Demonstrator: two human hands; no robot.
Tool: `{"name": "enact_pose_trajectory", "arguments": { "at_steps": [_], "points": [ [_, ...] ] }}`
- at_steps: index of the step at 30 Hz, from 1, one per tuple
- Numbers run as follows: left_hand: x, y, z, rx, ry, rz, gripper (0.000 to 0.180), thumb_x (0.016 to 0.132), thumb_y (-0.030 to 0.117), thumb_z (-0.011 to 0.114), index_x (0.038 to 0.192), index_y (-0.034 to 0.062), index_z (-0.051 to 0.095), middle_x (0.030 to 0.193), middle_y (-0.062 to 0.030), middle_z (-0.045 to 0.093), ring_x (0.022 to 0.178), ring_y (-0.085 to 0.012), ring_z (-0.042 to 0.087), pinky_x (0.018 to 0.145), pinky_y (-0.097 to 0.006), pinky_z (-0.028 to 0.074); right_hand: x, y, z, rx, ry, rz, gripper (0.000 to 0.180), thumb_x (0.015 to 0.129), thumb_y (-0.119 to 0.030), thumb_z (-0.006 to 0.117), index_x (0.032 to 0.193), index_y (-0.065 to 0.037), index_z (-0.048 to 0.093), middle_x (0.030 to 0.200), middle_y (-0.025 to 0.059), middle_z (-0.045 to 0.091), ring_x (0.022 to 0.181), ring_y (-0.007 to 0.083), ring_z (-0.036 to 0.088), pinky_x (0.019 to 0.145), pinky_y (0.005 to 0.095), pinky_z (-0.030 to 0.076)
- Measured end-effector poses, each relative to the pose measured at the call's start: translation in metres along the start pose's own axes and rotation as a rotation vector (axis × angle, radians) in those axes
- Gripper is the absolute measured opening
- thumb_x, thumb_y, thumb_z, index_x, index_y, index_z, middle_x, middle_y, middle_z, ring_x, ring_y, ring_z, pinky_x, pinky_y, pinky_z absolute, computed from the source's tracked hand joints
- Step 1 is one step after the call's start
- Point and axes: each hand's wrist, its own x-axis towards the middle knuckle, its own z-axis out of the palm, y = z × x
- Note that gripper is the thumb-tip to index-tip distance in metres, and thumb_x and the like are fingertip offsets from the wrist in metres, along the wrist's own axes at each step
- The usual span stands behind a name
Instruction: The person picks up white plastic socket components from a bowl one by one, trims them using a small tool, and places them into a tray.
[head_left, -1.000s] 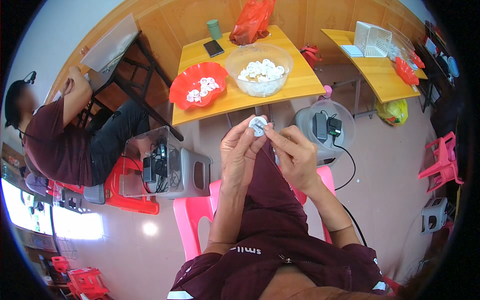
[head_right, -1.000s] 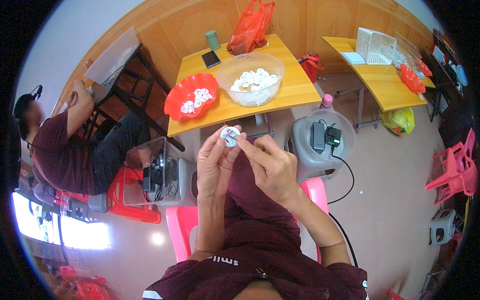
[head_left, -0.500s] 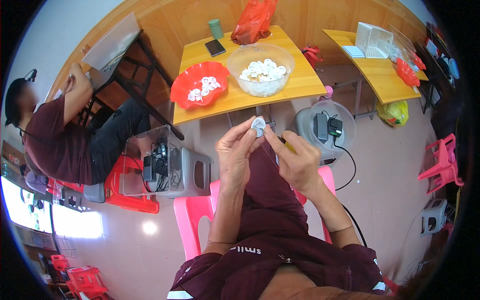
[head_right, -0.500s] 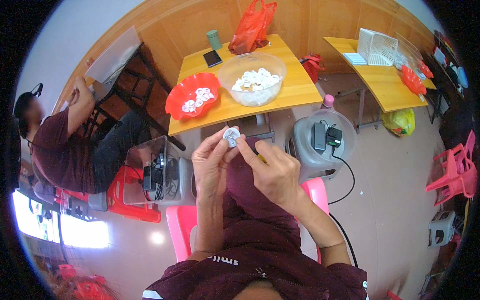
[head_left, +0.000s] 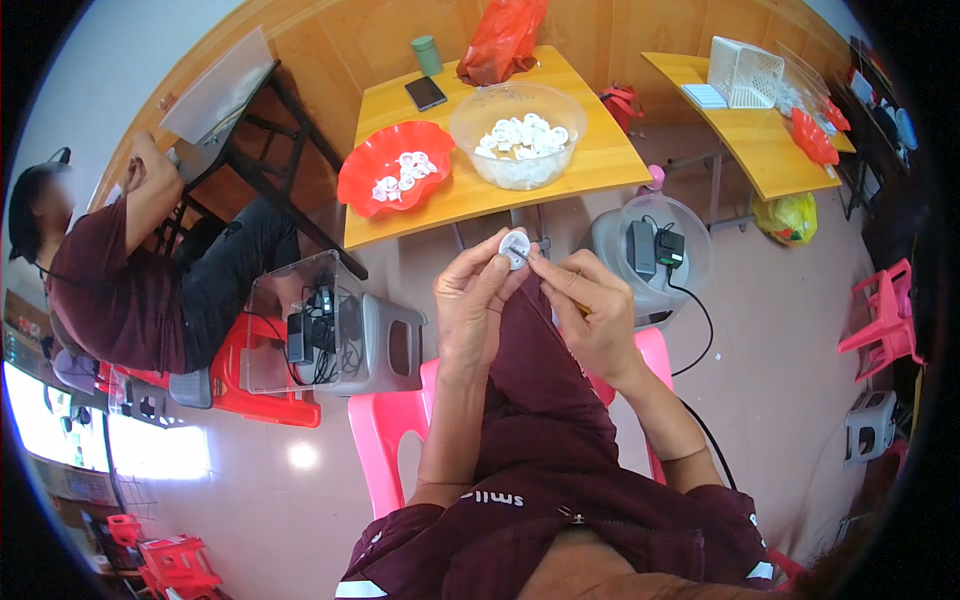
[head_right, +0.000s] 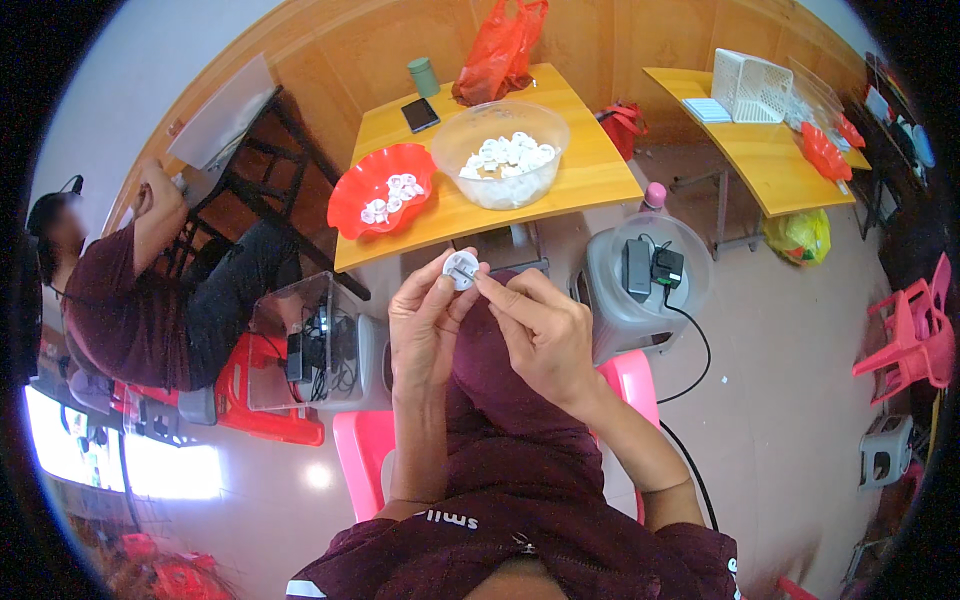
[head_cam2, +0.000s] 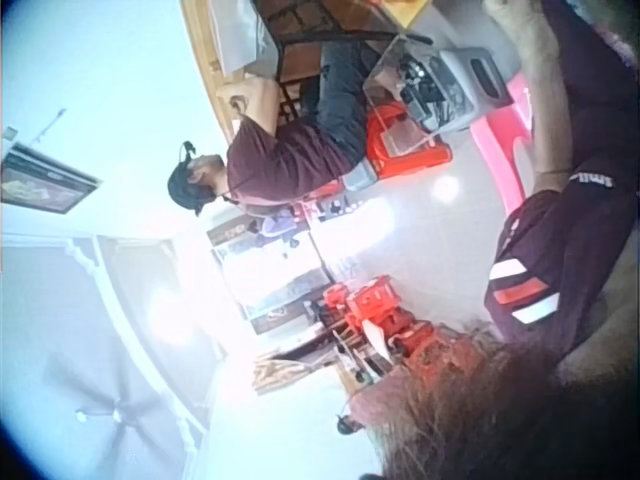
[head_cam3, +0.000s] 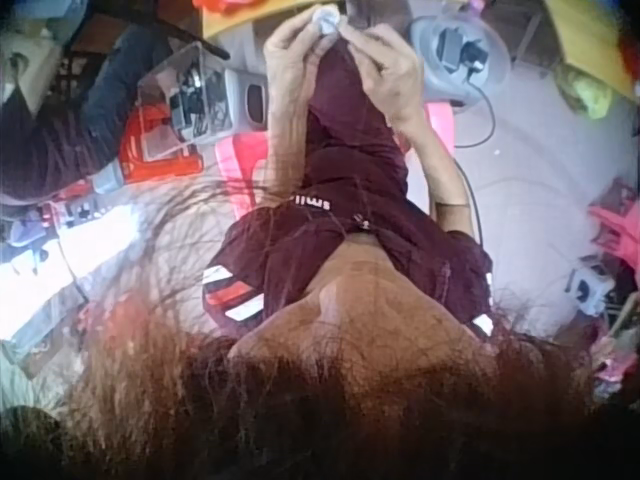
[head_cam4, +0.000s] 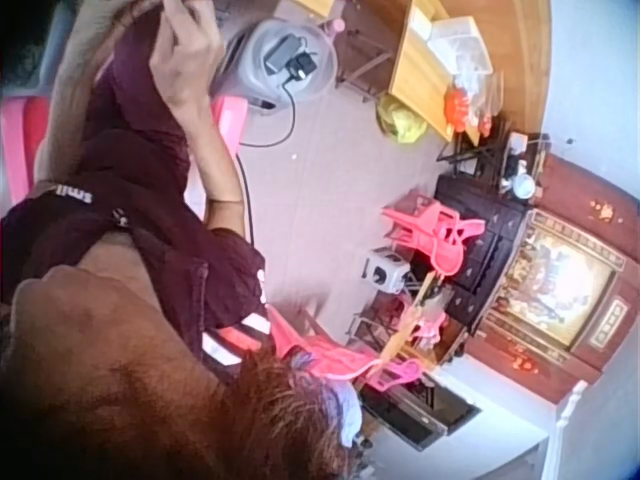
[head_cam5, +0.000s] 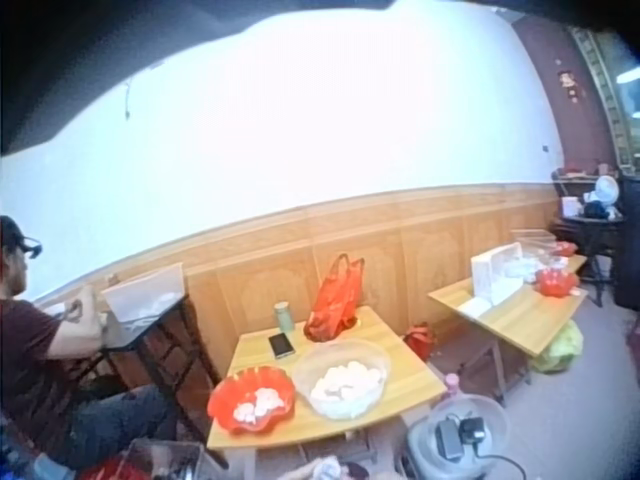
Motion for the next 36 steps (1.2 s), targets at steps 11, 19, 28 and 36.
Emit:
{"name": "enact_pose_trajectory", "arguments": {
  "at_steps": [11, 19, 28, 36],
  "points": [
    [0.0, -0.001, -0.004, -0.075, -0.056, -0.005, 0.026, 0.086, 0.002, 0.052, 0.112, -0.0028, 0.054, 0.114, -0.0247, 0.053, 0.102, -0.0332, 0.057, 0.084, -0.036, 0.053, 0.002, 0.007, -0.004, 0.462, -0.143, 0.251, 0.031, 0.077, 0.006, 0.059, 0.105, -0.005, 0.064, 0.072, 0.0067, 0.055, 0.065, 0.0141, 0.052, 0.06, 0.0243, 0.041],
    [-0.001, 0.0, -0.005, -0.057, -0.057, 0.007, 0.026, 0.085, 0.001, 0.053, 0.111, -0.0023, 0.055, 0.113, -0.0244, 0.054, 0.1, -0.0329, 0.058, 0.083, -0.036, 0.053, 0.003, 0.006, -0.006, 0.524, -0.204, 0.337, 0.031, 0.077, 0.005, 0.058, 0.106, -0.004, 0.063, 0.072, 0.0057, 0.054, 0.066, 0.0119, 0.049, 0.062, 0.0228, 0.04],
    [0.0, -0.004, -0.011, 0.005, -0.023, 0.028, 0.025, 0.085, 0.0, 0.053, 0.11, -0.0029, 0.055, 0.112, -0.0246, 0.055, 0.099, -0.0329, 0.059, 0.082, -0.036, 0.054, 0.002, 0.005, -0.001, 0.167, -0.112, 0.077, 0.028, 0.076, 0.005, 0.06, 0.102, -0.004, 0.064, 0.071, 0.01, 0.055, 0.061, 0.0189, 0.054, 0.056, 0.0269, 0.043],
    [0.001, -0.003, -0.008, -0.093, -0.07, -0.006, 0.026, 0.086, 0.004, 0.054, 0.111, -0.0019, 0.054, 0.113, -0.0237, 0.055, 0.101, -0.0321, 0.058, 0.084, -0.036, 0.053, 0.001, 0.006, -0.001, 0.399, -0.118, 0.198, 0.028, 0.078, 0.004, 0.058, 0.104, -0.004, 0.064, 0.071, 0.0082, 0.055, 0.063, 0.0153, 0.052, 0.058, 0.0249, 0.042]
  ]
}}
